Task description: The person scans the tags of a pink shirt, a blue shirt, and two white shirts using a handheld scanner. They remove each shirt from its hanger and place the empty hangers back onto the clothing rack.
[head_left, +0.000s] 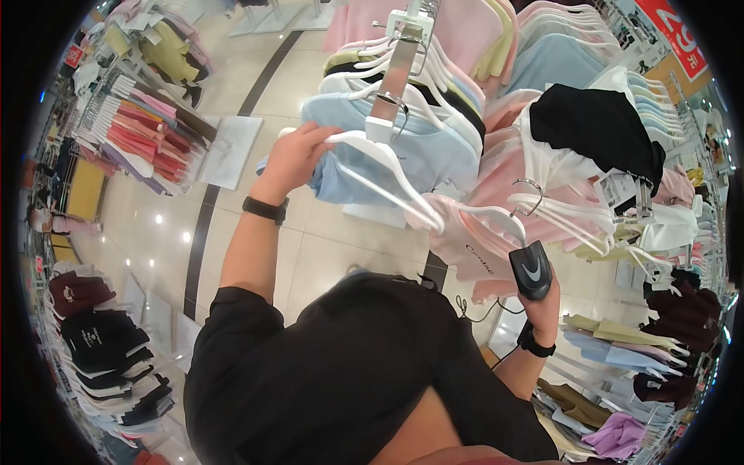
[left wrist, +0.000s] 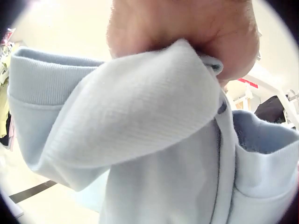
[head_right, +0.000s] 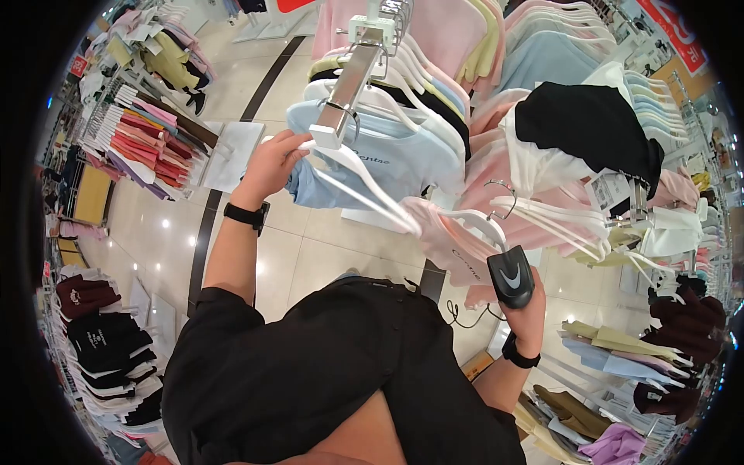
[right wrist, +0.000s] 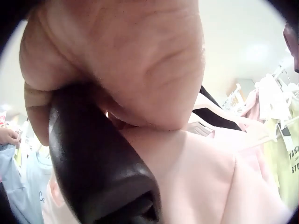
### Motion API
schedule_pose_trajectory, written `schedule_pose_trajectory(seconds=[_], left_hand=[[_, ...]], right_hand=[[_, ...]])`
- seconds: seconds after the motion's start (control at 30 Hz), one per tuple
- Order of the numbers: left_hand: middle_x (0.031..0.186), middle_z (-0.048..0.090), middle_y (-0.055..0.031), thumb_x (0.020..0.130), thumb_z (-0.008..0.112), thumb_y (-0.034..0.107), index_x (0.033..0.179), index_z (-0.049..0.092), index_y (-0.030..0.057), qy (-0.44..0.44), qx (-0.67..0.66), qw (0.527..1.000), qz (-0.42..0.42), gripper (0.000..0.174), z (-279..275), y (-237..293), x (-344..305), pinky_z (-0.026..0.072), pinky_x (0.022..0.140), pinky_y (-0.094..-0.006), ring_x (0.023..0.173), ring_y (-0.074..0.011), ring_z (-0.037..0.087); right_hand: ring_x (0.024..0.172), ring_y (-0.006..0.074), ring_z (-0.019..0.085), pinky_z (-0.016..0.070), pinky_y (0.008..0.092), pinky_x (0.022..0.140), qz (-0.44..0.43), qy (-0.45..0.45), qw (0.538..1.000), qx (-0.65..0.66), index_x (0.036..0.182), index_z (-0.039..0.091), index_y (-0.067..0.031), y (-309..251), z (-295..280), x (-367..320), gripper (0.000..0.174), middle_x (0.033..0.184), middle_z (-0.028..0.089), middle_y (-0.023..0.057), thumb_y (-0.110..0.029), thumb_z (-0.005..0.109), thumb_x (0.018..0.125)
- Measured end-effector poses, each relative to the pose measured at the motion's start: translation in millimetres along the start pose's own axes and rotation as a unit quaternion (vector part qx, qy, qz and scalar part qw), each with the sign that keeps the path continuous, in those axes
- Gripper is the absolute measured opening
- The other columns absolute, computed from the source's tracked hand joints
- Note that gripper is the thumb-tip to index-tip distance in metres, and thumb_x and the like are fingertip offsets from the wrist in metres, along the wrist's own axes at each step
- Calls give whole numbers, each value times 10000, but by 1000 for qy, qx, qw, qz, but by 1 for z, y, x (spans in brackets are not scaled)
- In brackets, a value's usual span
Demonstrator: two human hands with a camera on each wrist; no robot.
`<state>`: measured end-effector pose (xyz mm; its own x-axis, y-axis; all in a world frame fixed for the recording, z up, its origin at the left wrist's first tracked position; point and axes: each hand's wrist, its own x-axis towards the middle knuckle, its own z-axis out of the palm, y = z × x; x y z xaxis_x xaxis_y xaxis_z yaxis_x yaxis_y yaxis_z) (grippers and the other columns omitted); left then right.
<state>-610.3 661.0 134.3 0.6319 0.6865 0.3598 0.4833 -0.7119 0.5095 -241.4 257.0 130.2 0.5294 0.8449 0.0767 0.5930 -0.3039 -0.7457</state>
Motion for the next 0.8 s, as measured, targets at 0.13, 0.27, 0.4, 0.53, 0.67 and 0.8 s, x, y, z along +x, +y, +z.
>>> schedule_pose_trajectory(seconds=[0.13,0.27,0.4,0.53,0.67,0.8], left_hand=[[979,670,-64,977,684,168,1218,736,189,-1,-6,1000,-15,247,-5,3,-5,543,752,-401,863,-308,673],[975,662,-114,959,700,115,1271,718,144,-3,-27,999,-17,313,1,7,-8,525,738,-403,842,-333,653],[1081,684,-123,950,720,135,1346,678,140,-2,-45,998,-42,398,3,13,-13,533,755,-399,857,-329,661],[1284,667,-154,937,734,124,1390,639,97,37,-46,997,-40,463,1,4,-23,551,889,-399,1050,-361,674],[1417,620,-177,926,735,92,1425,599,64,80,-40,995,-44,518,2,-9,-38,517,1044,-411,1261,-387,620],[1445,597,-182,918,741,88,1413,589,48,137,-44,987,-71,519,3,-11,-58,500,1061,-425,1286,-395,599]], right_hand=[[1026,296,674,511,364,947,-10,-15,999,48,1304,626,6,-5,3,24,590,1159,700,157,-11,773,734],[966,158,660,518,316,898,-59,-19,994,91,1251,651,23,-32,21,57,502,1101,733,95,-2,788,768],[1116,253,664,484,352,1026,-52,-89,986,129,1363,595,20,-56,44,91,706,1234,706,150,-5,769,679],[1122,253,667,491,357,1020,-110,-104,980,127,1372,587,17,-87,63,124,697,1242,707,151,-9,777,702],[1115,235,665,499,358,1005,-127,-133,973,138,1379,584,8,-101,75,152,686,1248,705,135,-21,800,729],[1073,182,648,507,344,967,-132,-145,972,129,1342,609,1,-103,93,169,635,1213,708,96,-26,819,743]])
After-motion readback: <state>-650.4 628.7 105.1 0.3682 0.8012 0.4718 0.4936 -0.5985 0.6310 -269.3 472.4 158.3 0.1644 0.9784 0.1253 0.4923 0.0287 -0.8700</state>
